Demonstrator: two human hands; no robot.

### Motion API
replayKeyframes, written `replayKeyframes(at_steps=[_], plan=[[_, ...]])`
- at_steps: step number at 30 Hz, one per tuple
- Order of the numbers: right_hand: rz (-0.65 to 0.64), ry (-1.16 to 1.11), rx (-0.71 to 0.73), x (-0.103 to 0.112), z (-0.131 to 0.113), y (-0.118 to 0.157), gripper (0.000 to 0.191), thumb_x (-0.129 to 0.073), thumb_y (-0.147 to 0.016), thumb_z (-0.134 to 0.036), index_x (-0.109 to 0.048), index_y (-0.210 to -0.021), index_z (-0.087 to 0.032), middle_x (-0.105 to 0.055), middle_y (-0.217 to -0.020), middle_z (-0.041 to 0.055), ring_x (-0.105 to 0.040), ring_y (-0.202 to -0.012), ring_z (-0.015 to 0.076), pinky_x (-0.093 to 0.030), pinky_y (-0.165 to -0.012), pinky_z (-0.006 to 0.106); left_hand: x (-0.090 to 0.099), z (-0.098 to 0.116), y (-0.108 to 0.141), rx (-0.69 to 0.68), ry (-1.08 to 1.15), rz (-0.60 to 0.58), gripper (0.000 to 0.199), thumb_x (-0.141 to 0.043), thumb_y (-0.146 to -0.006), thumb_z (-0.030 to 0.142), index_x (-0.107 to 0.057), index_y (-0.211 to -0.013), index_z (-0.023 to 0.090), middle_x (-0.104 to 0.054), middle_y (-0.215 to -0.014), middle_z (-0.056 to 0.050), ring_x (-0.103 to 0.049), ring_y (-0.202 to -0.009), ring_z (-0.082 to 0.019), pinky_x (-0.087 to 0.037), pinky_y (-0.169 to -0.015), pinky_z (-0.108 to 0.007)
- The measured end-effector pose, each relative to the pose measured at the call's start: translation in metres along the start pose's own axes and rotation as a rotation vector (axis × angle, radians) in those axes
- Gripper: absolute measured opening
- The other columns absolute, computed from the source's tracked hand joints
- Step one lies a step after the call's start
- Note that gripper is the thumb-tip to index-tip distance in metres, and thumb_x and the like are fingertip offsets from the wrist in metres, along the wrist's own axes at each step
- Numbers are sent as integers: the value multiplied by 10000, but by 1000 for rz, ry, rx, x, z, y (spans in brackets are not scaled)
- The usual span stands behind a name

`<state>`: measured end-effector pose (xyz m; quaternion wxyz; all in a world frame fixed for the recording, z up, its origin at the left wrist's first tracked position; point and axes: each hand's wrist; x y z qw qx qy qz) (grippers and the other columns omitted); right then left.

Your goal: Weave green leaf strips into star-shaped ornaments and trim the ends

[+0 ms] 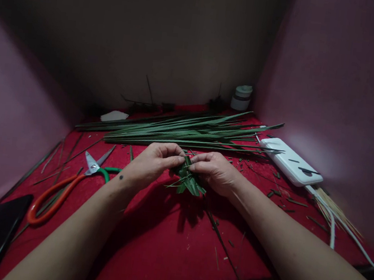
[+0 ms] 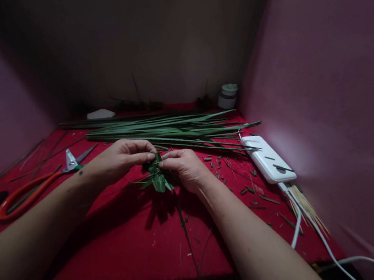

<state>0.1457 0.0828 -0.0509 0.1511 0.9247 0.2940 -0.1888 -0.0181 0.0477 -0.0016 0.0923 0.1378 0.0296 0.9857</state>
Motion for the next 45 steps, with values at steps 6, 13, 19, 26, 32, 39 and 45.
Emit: replayKeyframes(at_steps=[6, 13, 19, 26, 32, 39, 45], plan=[[1, 54, 23, 0, 0, 0, 103, -677, -562, -138, -633, -654, -131, -555, -532, -28, -458, -465, 72, -323, -490, 224, 0, -2, 1, -29, -92, -33, 236, -602, -775, 378, -616, -725, 148, -568, -636, 19, -492, -602, -103, -387, -590, -225], [-4, 102, 17, 3, 1, 0, 134, -708, -544, -155, -633, -653, -133, -545, -509, -33, -455, -460, 76, -341, -512, 235, -8, -7, 0, -11, -130, 26, 186, -603, -753, 325, -593, -681, 154, -550, -607, 25, -481, -576, -104, -377, -563, -229], [-8, 49, 25, 2, 0, 0, 103, -652, -536, -126, -627, -635, -138, -557, -525, -23, -467, -464, 83, -349, -501, 232, -7, -3, 1, 24, -43, 7, 151, -626, -713, 293, -594, -714, 146, -552, -620, 24, -486, -577, -103, -388, -574, -236], [0, 69, 26, 2, -2, 1, 130, -662, -515, -120, -608, -632, -140, -551, -512, -32, -472, -457, 83, -360, -508, 232, -8, 0, 2, 19, -74, 16, 174, -634, -707, 309, -613, -718, 137, -566, -630, 16, -487, -571, -100, -378, -567, -232], [-8, 173, 39, 4, -1, 1, 105, -671, -554, -143, -600, -631, -140, -526, -513, -42, -436, -452, 71, -319, -482, 225, -6, -3, 1, 55, -47, -6, 194, -649, -699, 329, -610, -723, 141, -578, -629, 10, -503, -577, -109, -403, -577, -240], [-7, 196, 16, 2, -4, 2, 107, -679, -551, -148, -600, -623, -144, -523, -510, -44, -437, -459, 72, -319, -491, 226, -9, -7, 1, 57, -62, 51, 182, -662, -685, 326, -605, -683, 154, -588, -619, 11, -520, -575, -115, -412, -573, -238], [-56, 86, -14, 6, -3, 1, 106, -676, -549, -148, -609, -631, -146, -532, -517, -37, -456, -470, 80, -338, -512, 233, -12, -3, 3, 41, -99, 71, 144, -643, -696, 298, -608, -710, 159, -572, -623, 14, -503, -570, -113, -399, -572, -243]])
Point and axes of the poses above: each hand's wrist, its own y-axis away from the middle knuckle, its own x-axis out of the back of the hand, z = x × y
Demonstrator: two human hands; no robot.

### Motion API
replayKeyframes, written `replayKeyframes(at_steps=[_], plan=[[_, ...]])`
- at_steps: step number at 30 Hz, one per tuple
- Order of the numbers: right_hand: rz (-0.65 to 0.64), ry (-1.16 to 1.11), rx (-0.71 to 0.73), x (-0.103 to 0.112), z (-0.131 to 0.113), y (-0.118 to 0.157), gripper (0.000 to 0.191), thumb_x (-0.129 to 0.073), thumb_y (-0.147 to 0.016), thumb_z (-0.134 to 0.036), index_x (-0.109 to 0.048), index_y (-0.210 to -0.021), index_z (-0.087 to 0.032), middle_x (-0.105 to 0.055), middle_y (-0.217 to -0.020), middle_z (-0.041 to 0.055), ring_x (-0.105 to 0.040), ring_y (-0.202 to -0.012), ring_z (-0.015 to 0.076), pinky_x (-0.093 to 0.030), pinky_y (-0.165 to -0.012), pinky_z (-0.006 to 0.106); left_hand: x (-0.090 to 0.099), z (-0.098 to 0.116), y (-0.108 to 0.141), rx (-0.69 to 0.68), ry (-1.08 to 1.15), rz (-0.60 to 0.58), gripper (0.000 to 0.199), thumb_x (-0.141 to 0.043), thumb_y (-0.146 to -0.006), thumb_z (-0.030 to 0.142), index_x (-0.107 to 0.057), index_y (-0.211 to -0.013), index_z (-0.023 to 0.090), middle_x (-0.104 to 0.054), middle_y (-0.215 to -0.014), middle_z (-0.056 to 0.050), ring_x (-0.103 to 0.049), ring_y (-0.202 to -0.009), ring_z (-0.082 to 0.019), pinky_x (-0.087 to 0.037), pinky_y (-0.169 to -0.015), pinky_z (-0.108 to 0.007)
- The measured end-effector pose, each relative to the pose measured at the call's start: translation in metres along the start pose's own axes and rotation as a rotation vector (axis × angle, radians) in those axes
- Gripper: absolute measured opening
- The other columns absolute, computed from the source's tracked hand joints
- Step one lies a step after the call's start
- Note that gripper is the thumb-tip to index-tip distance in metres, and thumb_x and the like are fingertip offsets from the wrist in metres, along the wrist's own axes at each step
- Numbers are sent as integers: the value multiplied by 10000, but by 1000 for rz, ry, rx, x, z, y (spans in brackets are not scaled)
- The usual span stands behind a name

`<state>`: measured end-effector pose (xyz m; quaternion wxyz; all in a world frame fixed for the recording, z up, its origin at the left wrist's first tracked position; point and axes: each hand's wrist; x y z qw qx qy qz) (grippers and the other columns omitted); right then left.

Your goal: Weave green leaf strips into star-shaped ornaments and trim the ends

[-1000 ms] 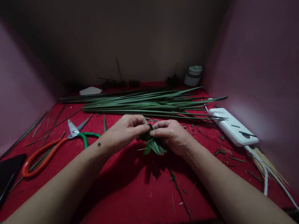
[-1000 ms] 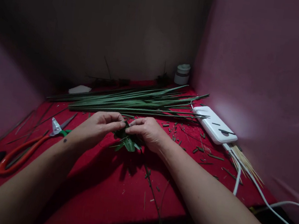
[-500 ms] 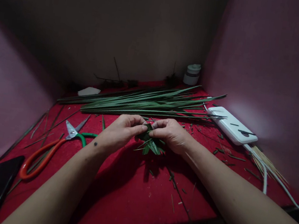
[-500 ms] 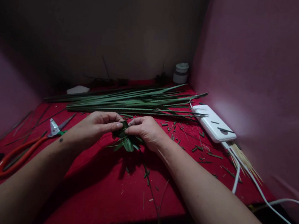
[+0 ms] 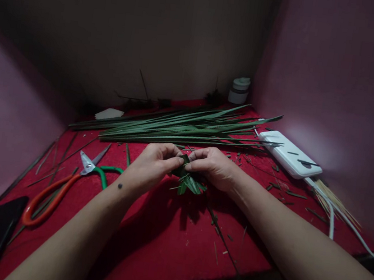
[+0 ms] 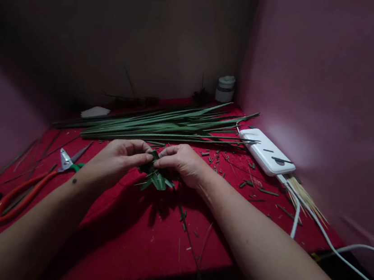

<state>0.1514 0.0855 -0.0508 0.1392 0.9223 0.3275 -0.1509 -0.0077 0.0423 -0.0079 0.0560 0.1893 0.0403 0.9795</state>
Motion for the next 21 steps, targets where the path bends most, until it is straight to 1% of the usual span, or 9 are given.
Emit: replayKeyframes(at_steps=[3, 5, 8, 11, 13, 17, 21], plan=[[1, -58, 42, 3, 1, -1, 67, -654, -598, -176, -630, -655, -150, -536, -539, -31, -474, -495, 84, -359, -534, 233, 0, 2, 1, -11, -36, 23, 122, -631, -706, 278, -613, -707, 157, -565, -622, 19, -480, -569, -101, -379, -566, -232], [11, -76, 76, 5, 1, -2, 67, -663, -626, -203, -629, -646, -149, -534, -541, -28, -481, -508, 86, -372, -549, 234, 1, 2, 1, -13, -46, 18, 114, -626, -708, 270, -616, -709, 157, -562, -617, 21, -470, -567, -98, -371, -562, -231], [21, -69, 89, 5, 1, -4, 104, -685, -636, -223, -619, -625, -143, -536, -537, -24, -488, -507, 86, -382, -556, 239, 1, 3, 1, -11, -54, 11, 113, -627, -706, 269, -623, -716, 156, -566, -619, 20, -471, -568, -100, -366, -559, -233], [34, -51, 87, 4, 0, -4, 102, -683, -635, -222, -623, -630, -140, -553, -553, -21, -492, -497, 84, -385, -550, 242, 1, 3, 1, -10, -49, 26, 113, -636, -696, 267, -628, -711, 155, -569, -616, 18, -473, -565, -101, -365, -557, -235], [50, -30, 93, 3, 0, -4, 99, -674, -639, -223, -621, -631, -140, -550, -552, -23, -482, -486, 80, -375, -534, 238, 1, 3, 1, -7, -27, 28, 114, -644, -687, 267, -629, -705, 155, -572, -613, 18, -474, -563, -101, -370, -557, -234], [83, 36, 124, 2, 0, -4, 75, -653, -627, -190, -607, -612, -132, -511, -517, -35, -431, -461, 64, -313, -475, 215, -1, 5, 0, 39, 21, 34, 133, -667, -656, 272, -631, -690, 149, -583, -616, 11, -485, -560, -102, -387, -552, -233], [82, 24, 113, 2, 3, -6, 37, -615, -624, -162, -586, -610, -143, -491, -494, -41, -420, -451, 69, -302, -464, 215, -2, 5, 1, 57, -12, 70, 138, -666, -644, 270, -602, -645, 148, -557, -578, 21, -469, -539, -96, -374, -532, -228]])
Point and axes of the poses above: each hand's wrist, its own y-axis away from the middle knuckle, its own x-axis out of the back of the hand, z = x × y
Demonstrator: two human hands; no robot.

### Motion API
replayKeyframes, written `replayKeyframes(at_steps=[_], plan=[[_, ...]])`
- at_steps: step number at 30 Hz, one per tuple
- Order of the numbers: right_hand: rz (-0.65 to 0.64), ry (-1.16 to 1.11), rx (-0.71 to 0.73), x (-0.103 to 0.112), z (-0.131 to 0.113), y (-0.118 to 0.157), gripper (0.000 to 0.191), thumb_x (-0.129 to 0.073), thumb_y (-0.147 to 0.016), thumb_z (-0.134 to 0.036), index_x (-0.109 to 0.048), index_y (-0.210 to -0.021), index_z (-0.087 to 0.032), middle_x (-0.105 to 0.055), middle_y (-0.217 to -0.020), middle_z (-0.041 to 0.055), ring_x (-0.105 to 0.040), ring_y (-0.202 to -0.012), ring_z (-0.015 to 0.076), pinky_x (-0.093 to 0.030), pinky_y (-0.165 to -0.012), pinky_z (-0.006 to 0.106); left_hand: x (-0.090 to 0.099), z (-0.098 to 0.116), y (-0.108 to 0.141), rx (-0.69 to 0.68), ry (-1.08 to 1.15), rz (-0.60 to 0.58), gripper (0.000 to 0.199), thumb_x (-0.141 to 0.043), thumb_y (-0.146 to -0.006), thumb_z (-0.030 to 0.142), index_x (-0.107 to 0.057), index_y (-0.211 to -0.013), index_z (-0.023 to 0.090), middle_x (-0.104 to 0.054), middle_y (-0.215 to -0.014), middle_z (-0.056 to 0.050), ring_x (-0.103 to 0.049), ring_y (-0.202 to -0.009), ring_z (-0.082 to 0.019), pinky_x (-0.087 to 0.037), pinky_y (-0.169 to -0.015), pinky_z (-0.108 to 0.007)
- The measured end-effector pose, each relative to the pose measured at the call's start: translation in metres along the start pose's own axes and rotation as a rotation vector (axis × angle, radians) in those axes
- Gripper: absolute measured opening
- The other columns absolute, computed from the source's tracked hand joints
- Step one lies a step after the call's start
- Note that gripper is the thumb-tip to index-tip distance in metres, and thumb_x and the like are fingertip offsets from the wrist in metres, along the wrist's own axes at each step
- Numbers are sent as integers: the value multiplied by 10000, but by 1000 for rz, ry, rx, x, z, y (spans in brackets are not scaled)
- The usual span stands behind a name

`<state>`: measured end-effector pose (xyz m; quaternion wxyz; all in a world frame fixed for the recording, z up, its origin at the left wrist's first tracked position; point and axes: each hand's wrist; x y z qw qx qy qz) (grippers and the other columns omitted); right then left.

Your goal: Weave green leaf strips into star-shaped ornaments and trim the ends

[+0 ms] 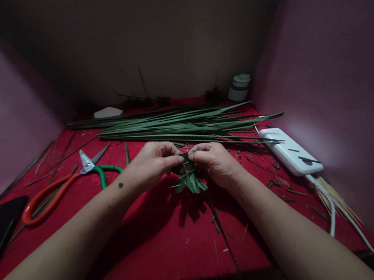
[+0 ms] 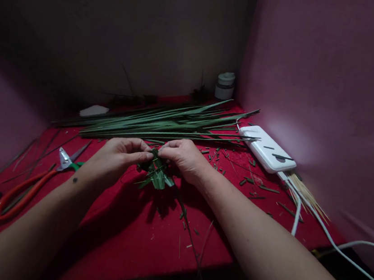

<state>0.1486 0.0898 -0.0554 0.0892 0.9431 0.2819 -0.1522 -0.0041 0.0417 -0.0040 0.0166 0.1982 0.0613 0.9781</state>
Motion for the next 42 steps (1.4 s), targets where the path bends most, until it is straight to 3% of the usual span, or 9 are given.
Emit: replayKeyframes(at_steps=[10, 19, 32, 36, 42], plan=[[-8, 36, 1, 1, 5, 0, 43, -605, -656, -174, -573, -635, -153, -477, -494, -43, -399, -434, 71, -294, -452, 217, 0, -2, -1, 29, -97, 7, 148, -614, -661, 286, -560, -610, 159, -499, -544, 31, -423, -515, -95, -346, -503, -230], [4, -16, -2, 3, 5, -1, 36, -616, -624, -136, -582, -630, -145, -491, -495, -43, -423, -443, 68, -326, -469, 213, 2, -12, -6, -48, 6, -48, 116, -630, -675, 261, -575, -695, 160, -551, -633, 20, -489, -580, -106, -399, -570, -242], [9, 86, 61, 0, -2, 3, 146, -581, -584, -75, -664, -692, -127, -602, -567, -12, -511, -495, 86, -390, -510, 216, -1, -3, -2, -32, -47, 1, 114, -638, -651, 258, -609, -677, 150, -582, -620, 13, -509, -583, -115, -408, -566, -237], [-7, 113, 100, 0, -5, 3, 82, -633, -622, -151, -664, -693, -122, -601, -587, -2, -510, -530, 88, -397, -541, 221, 0, -5, -3, -50, -53, 6, 126, -638, -660, 269, -607, -679, 148, -575, -619, 17, -488, -575, -104, -386, -568, -235], [35, 278, 81, -1, -7, 6, 198, -714, -625, -290, -617, -705, -138, -544, -559, -29, -445, -469, 71, -331, -458, 207, 0, -4, -3, -36, -13, -13, 152, -660, -656, 281, -608, -697, 144, -575, -624, 14, -481, -573, -104, -382, -563, -238]])
Point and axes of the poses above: each hand's wrist, its own y-axis away from the middle knuckle, its own x-axis out of the back of the hand, z = x × y
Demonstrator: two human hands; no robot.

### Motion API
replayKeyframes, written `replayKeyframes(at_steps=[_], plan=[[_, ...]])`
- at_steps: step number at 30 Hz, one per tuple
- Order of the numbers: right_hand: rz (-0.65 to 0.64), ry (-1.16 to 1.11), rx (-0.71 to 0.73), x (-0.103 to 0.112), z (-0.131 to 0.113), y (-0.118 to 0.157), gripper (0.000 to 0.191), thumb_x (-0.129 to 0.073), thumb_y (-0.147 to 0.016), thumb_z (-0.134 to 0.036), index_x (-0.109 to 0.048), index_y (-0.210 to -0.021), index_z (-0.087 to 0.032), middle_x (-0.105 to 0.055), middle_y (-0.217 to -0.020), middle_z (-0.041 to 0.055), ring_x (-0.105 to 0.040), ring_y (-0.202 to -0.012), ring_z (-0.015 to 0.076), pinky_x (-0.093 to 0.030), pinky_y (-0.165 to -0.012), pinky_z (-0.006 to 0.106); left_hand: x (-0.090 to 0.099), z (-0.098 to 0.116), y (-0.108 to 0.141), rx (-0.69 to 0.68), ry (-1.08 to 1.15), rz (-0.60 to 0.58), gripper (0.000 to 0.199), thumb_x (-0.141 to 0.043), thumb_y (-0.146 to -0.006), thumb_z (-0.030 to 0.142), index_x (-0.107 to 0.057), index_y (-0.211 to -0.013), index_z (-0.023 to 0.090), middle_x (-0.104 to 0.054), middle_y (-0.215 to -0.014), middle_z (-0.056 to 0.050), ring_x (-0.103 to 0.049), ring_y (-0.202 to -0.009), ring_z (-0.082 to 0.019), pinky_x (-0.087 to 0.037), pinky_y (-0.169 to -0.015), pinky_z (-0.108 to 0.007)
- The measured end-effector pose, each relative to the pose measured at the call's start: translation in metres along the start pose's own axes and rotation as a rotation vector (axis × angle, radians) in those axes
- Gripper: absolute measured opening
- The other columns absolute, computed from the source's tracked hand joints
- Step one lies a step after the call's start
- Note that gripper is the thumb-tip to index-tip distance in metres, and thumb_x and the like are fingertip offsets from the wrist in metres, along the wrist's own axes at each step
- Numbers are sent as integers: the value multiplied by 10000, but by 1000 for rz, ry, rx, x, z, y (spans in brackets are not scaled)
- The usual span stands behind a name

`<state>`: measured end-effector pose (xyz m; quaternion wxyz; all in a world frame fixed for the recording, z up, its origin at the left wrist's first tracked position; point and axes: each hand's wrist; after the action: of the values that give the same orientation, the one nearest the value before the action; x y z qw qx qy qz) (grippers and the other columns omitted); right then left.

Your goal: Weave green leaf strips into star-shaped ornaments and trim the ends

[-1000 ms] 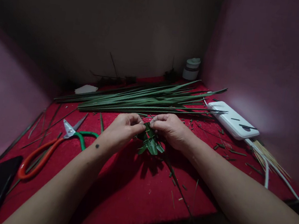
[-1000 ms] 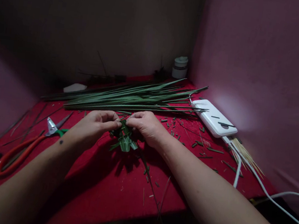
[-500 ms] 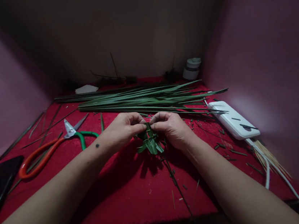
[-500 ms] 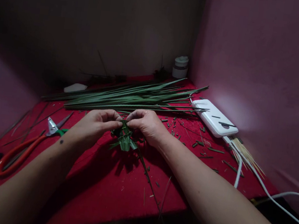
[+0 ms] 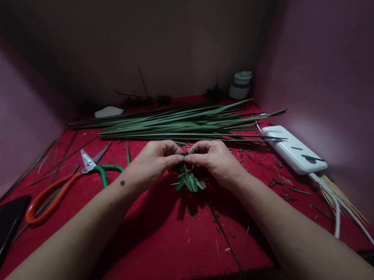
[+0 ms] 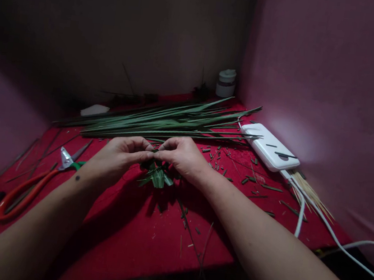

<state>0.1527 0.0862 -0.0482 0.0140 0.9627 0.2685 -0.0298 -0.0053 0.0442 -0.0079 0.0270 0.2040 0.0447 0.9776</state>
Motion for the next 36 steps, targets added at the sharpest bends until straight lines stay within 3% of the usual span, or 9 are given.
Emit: replayKeyframes(at_steps=[10, 17, 27, 33, 36], plan=[[3, -57, 33, 0, -1, 0, 106, -638, -657, -214, -552, -689, -162, -515, -562, -47, -450, -493, 76, -353, -506, 218, 2, -2, -1, -8, -50, -37, 164, -603, -712, 313, -612, -745, 152, -569, -632, 18, -479, -566, -106, -372, -561, -240], [45, -10, 39, -2, 0, -3, 106, -624, -632, -206, -538, -676, -163, -510, -568, -44, -451, -517, 85, -344, -502, 216, -1, 1, 0, 0, -92, 14, 113, -573, -703, 267, -581, -677, 158, -541, -600, 29, -472, -560, -105, -372, -549, -234], [87, -26, -56, -2, 2, -3, 81, -589, -622, -164, -508, -625, -174, -457, -454, -57, -411, -412, 81, -285, -402, 215, -4, 1, 0, -12, -116, 40, 105, -563, -692, 265, -573, -686, 161, -538, -618, 22, -470, -576, -114, -372, -560, -240], [119, 28, -22, -5, -1, -1, 81, -569, -588, -122, -514, -626, -169, -464, -488, -59, -418, -436, 73, -309, -429, 211, -2, 3, 1, -4, -210, -6, 257, -555, -745, 407, -589, -667, 165, -521, -604, 21, -455, -576, -119, -344, -532, -231], [130, 32, -5, -7, -3, 1, 93, -575, -586, -116, -510, -629, -166, -460, -498, -64, -405, -439, 64, -298, -432, 203, -2, -1, -1, 40, -137, -68, 268, -583, -729, 426, -578, -645, 171, -494, -559, 30, -447, -527, -114, -336, -498, -229]])
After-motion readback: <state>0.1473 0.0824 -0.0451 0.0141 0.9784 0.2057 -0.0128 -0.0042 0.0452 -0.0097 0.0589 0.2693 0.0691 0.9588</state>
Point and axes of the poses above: each hand's wrist, its own y-axis away from the middle knuckle, its own x-axis out of the back of the hand, z = x × y
